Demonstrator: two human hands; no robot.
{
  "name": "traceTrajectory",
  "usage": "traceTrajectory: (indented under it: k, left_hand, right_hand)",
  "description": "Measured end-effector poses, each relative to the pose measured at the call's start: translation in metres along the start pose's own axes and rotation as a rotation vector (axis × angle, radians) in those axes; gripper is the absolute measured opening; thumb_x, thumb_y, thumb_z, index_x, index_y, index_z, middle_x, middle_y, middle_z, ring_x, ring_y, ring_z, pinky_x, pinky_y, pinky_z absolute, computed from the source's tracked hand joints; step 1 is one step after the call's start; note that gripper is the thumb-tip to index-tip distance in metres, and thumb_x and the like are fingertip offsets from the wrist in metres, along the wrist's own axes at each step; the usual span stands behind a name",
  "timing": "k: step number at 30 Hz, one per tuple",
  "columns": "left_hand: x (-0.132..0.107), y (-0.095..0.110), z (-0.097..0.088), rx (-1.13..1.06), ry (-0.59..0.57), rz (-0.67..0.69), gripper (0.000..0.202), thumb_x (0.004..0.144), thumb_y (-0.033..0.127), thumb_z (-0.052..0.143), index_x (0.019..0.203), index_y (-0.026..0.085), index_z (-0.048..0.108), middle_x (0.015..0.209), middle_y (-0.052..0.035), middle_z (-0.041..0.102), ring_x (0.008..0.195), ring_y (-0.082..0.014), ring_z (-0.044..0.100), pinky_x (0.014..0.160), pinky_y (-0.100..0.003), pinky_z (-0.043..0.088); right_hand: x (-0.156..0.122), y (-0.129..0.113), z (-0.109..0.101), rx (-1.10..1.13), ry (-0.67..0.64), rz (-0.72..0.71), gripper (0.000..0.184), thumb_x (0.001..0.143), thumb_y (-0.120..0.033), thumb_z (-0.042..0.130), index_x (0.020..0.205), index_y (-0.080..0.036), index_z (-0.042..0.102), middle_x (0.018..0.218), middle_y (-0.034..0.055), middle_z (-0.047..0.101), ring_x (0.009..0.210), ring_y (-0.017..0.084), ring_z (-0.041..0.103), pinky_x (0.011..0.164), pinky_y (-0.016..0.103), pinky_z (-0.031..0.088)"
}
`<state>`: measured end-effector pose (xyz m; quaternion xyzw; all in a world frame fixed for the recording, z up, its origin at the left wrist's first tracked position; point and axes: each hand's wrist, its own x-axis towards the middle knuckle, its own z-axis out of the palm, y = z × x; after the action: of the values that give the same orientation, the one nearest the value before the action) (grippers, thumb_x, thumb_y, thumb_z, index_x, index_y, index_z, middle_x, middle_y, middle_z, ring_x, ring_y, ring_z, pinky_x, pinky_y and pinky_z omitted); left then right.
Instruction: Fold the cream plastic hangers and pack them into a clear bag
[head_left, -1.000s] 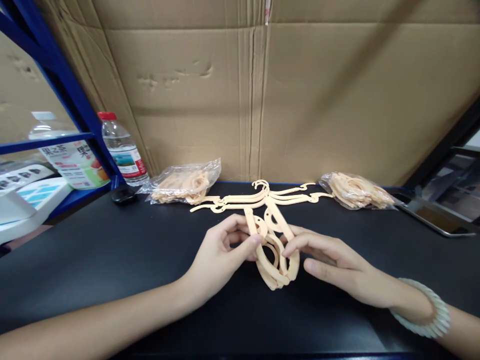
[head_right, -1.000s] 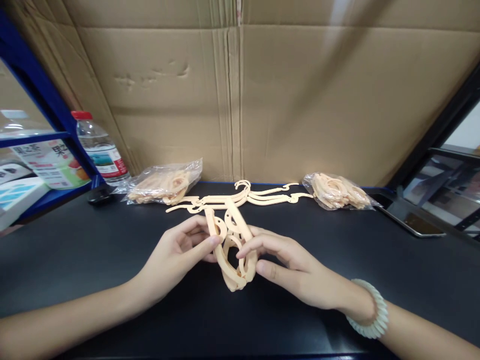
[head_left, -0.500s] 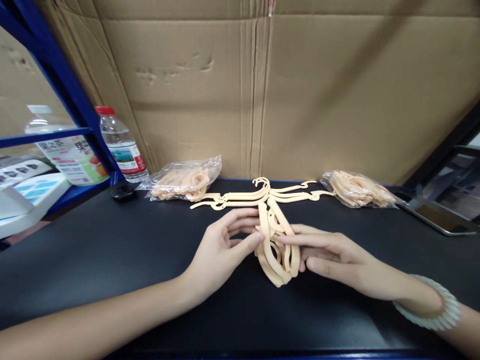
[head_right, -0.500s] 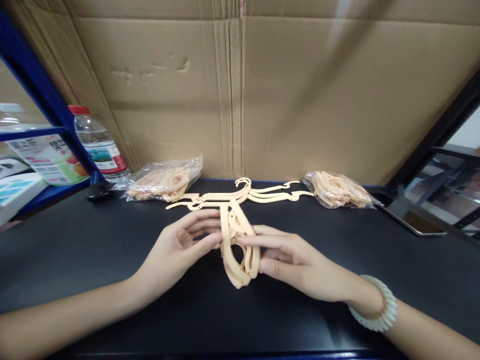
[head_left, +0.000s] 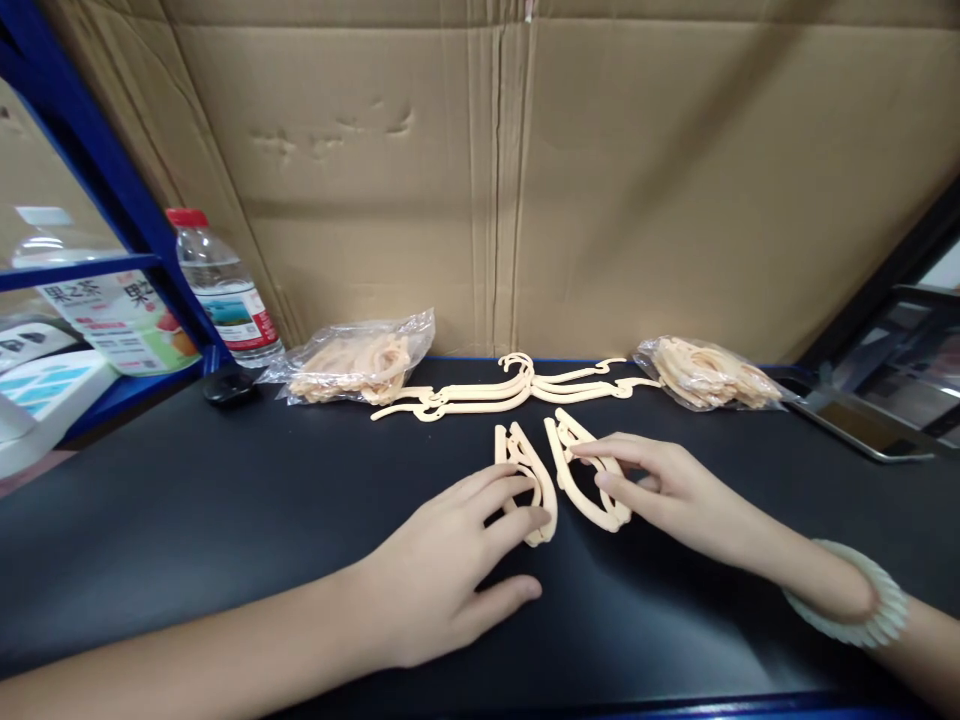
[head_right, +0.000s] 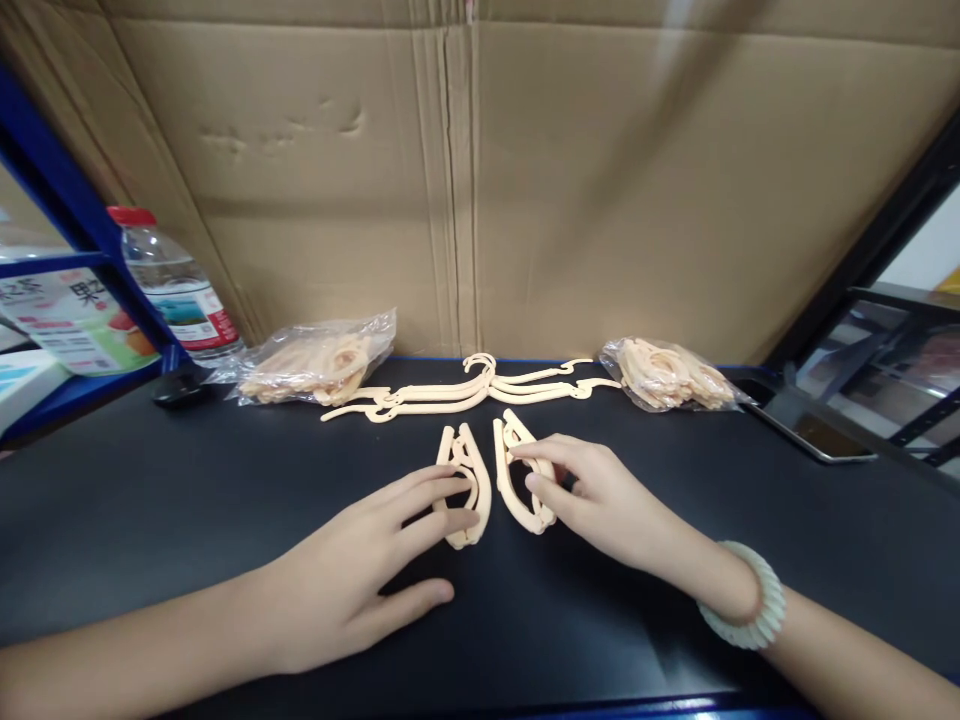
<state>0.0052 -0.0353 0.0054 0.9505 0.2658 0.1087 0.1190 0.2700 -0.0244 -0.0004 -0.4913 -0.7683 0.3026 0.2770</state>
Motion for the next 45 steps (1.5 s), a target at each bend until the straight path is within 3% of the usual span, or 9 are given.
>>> traceTrajectory:
  k: [6,12,24,30,34,39,45]
  left_hand:
    - [0.001,-0.01,0.0,-0.042,0.009,0.004,0.04,0.094,0.028,0.053,0.133,0.02,0.046,0.142,-0.0109,0.042,0.141,-0.0234,0.024,0.114,-0.04,0.034]
    - [0.003,-0.012,-0.002,-0.044,0.009,0.003,0.038,0.093,0.027,0.053,0.13,0.018,0.047,0.142,-0.0126,0.041,0.141,-0.0244,0.026,0.113,-0.042,0.035]
    - [0.002,-0.019,0.001,-0.06,0.037,0.002,0.037,0.093,0.028,0.054,0.128,0.019,0.048,0.143,-0.012,0.041,0.141,-0.028,0.026,0.113,-0.047,0.035]
    - [0.002,-0.019,0.002,-0.017,0.068,0.018,0.04,0.092,0.027,0.055,0.131,0.02,0.047,0.144,-0.0116,0.043,0.14,-0.0288,0.028,0.113,-0.048,0.036]
    - [0.003,-0.028,-0.005,0.054,0.141,0.059,0.041,0.094,0.03,0.054,0.134,0.022,0.045,0.141,-0.0086,0.047,0.137,-0.0277,0.035,0.113,-0.046,0.034]
    - [0.008,-0.053,-0.012,0.03,0.241,-0.061,0.025,0.098,0.025,0.041,0.12,0.021,0.053,0.123,-0.0089,0.057,0.117,-0.0235,0.052,0.101,-0.039,0.045]
    - [0.009,-0.063,-0.006,0.13,0.183,-0.131,0.026,0.097,0.023,0.039,0.116,0.018,0.055,0.121,-0.0106,0.056,0.112,-0.0256,0.054,0.098,-0.043,0.046]
  right_hand:
    - [-0.005,-0.001,0.005,-0.362,-0.004,-0.134,0.041,0.097,-0.039,0.045,0.137,-0.027,0.047,0.095,0.0034,0.056,0.073,0.016,0.057,0.07,0.034,0.05]
    - [-0.008,-0.006,0.004,-0.554,-0.023,-0.192,0.046,0.094,-0.045,0.05,0.136,-0.026,0.045,0.106,0.0074,0.055,0.094,0.024,0.057,0.076,0.04,0.052]
    - [-0.004,-0.005,0.003,-0.557,-0.083,-0.277,0.052,0.093,-0.047,0.053,0.136,-0.019,0.047,0.103,0.0091,0.052,0.092,0.024,0.052,0.083,0.042,0.049]
    - [-0.004,-0.002,0.0,-0.43,-0.06,-0.289,0.058,0.091,-0.051,0.055,0.139,-0.02,0.044,0.102,0.0093,0.054,0.09,0.023,0.054,0.083,0.04,0.049]
    - [0.009,0.017,-0.012,-0.367,0.128,-0.265,0.039,0.096,-0.042,0.047,0.127,-0.02,0.054,0.099,0.0088,0.059,0.089,0.022,0.057,0.081,0.039,0.05]
    - [0.034,0.066,-0.042,-0.399,0.34,-0.221,0.034,0.094,-0.039,0.049,0.117,-0.016,0.059,0.103,0.0118,0.064,0.091,0.025,0.061,0.084,0.044,0.051]
    - [0.045,0.095,-0.053,-0.548,0.361,-0.302,0.037,0.096,-0.032,0.042,0.126,-0.015,0.055,0.128,0.0155,0.059,0.121,0.03,0.053,0.105,0.054,0.04]
